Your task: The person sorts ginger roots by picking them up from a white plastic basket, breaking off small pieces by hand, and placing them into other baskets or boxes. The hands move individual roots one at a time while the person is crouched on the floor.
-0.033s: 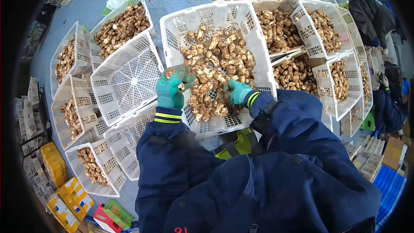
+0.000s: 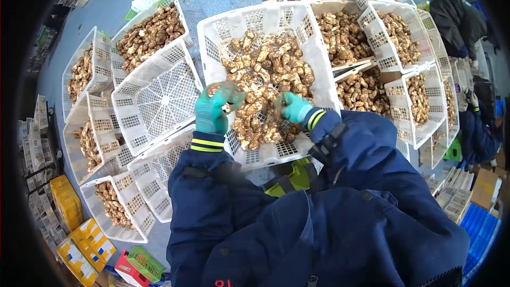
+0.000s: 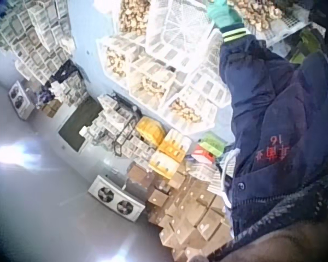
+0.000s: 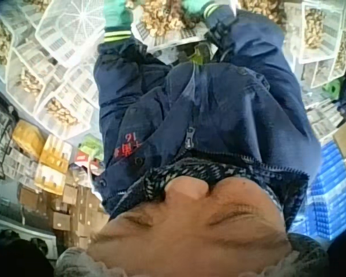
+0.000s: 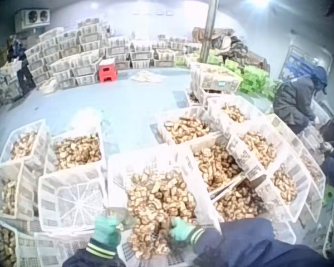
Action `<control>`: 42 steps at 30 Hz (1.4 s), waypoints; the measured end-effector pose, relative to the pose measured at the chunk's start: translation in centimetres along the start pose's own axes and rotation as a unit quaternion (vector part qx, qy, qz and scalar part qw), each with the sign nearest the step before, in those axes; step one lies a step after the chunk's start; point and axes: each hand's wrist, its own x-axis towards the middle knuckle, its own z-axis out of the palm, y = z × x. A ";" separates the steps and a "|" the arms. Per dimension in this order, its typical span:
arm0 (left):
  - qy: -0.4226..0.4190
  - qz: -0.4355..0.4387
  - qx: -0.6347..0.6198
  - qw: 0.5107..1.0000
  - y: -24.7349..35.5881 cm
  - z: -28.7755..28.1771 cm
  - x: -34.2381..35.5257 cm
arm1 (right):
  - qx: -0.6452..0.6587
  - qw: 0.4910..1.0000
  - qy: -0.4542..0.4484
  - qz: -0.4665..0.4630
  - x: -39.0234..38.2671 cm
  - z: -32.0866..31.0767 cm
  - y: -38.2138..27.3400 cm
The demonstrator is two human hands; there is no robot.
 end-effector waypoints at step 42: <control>-0.087 -0.049 -0.035 0.994 -4.4 2.2 -0.4 | 0.327 0.938 -0.028 0.111 -5.2 -6.5 -11.0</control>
